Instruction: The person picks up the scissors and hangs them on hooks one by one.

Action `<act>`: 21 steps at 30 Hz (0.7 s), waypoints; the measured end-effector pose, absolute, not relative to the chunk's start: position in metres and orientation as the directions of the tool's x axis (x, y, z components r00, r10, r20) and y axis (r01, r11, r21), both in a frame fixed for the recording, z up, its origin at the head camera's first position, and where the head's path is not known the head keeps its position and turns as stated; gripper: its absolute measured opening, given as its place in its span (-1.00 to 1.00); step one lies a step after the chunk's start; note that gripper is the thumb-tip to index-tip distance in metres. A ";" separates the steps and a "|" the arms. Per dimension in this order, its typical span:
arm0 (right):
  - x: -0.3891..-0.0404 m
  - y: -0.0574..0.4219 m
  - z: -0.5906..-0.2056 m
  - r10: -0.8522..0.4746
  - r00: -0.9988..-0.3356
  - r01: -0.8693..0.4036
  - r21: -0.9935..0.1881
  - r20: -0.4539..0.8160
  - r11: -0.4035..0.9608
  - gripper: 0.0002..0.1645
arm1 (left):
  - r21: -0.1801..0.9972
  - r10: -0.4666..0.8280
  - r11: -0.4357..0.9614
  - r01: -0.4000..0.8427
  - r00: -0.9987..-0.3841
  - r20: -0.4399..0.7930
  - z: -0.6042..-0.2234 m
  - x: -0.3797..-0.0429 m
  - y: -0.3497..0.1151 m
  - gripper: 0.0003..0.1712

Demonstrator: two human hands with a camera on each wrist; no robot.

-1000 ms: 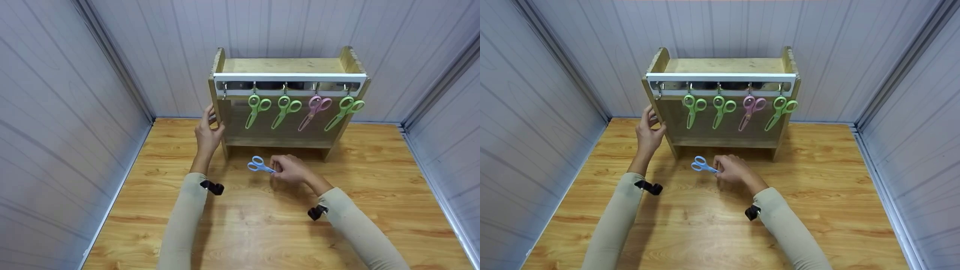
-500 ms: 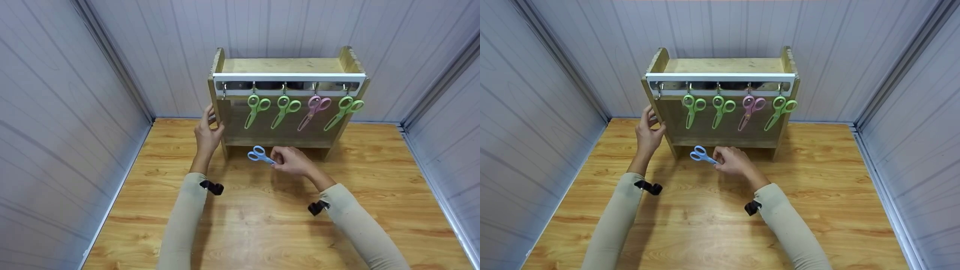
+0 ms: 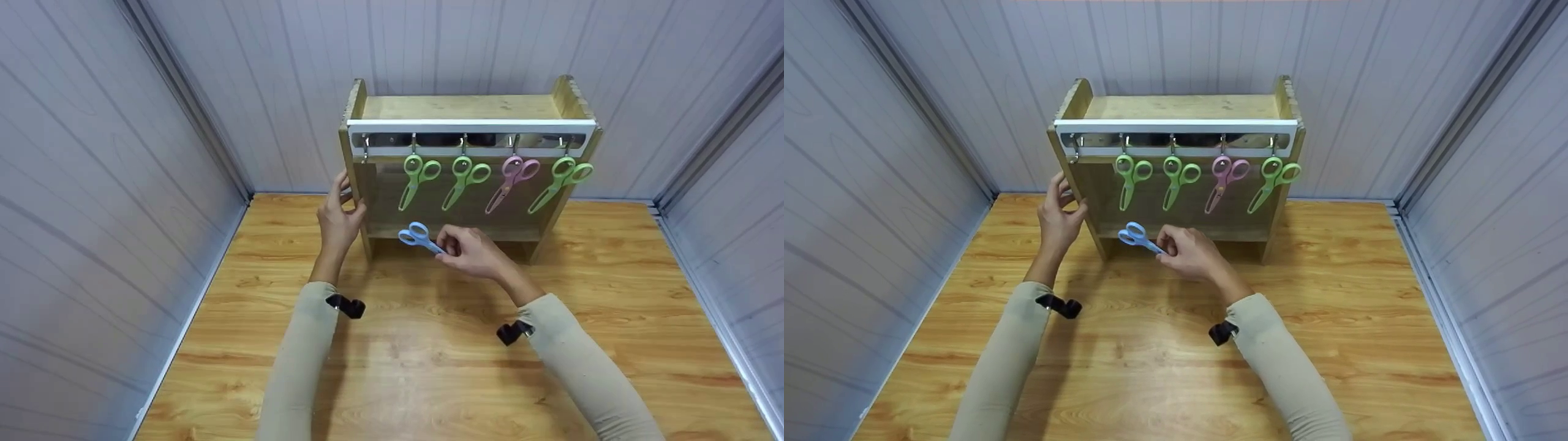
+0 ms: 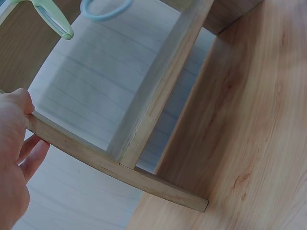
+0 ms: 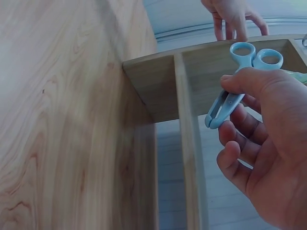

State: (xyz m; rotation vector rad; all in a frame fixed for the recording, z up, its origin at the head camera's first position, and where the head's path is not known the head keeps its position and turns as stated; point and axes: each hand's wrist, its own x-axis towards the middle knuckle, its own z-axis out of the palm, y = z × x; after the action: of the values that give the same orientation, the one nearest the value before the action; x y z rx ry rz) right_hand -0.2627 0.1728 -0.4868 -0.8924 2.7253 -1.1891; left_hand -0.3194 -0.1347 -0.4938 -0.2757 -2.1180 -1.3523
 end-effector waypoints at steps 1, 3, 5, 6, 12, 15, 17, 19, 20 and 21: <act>-0.263 0.172 -0.485 -0.517 -0.833 -0.493 -0.688 0.197 0.532 -0.83 | 0.752 -0.142 0.461 0.472 -0.797 0.587 -0.494 -0.319 -0.135 -0.30; -0.264 0.171 -0.483 -0.512 -0.832 -0.496 -0.699 0.213 0.515 -0.83 | 0.752 -0.143 0.460 0.472 -0.797 0.587 -0.494 -0.319 -0.135 -0.30; -0.265 0.169 -0.480 -0.504 -0.833 -0.498 -0.707 0.227 0.503 -0.83 | 0.750 -0.140 0.460 0.476 -0.795 0.590 -0.494 -0.319 -0.135 -0.30; -0.265 0.168 -0.479 -0.500 -0.834 -0.497 -0.711 0.234 0.497 -0.83 | 0.748 -0.138 0.459 0.479 -0.794 0.592 -0.494 -0.319 -0.135 -0.30; -0.269 0.162 -0.473 -0.471 -0.839 -0.500 -0.730 0.274 0.466 -0.82 | 0.740 -0.135 0.465 0.486 -0.787 0.602 -0.494 -0.319 -0.135 -0.30; -0.270 0.159 -0.470 -0.456 -0.844 -0.494 -0.738 0.282 0.459 -0.81 | 0.742 -0.136 0.459 0.488 -0.787 0.602 -0.494 -0.320 -0.135 -0.30; -0.270 0.157 -0.468 -0.448 -0.849 -0.487 -0.745 0.281 0.456 -0.80 | 0.744 -0.138 0.455 0.490 -0.787 0.602 -0.494 -0.320 -0.135 -0.30; -0.270 0.155 -0.466 -0.442 -0.851 -0.484 -0.750 0.284 0.450 -0.80 | 0.745 -0.139 0.454 0.488 -0.787 0.601 -0.494 -0.320 -0.135 -0.31; -0.270 0.154 -0.465 -0.440 -0.851 -0.484 -0.753 0.286 0.447 -0.80 | 0.746 -0.140 0.453 0.488 -0.788 0.600 -0.494 -0.320 -0.135 -0.31; -0.270 0.153 -0.464 -0.439 -0.851 -0.485 -0.754 0.289 0.443 -0.80 | 0.747 -0.140 0.455 0.485 -0.789 0.598 -0.494 -0.320 -0.134 -0.32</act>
State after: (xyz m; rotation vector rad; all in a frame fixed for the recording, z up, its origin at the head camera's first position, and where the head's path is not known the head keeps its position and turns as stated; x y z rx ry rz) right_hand -0.2704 0.1534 -0.4642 -0.8685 2.7117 -1.4440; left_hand -0.3202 -0.1344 -0.4944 -0.2869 -2.1064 -1.3512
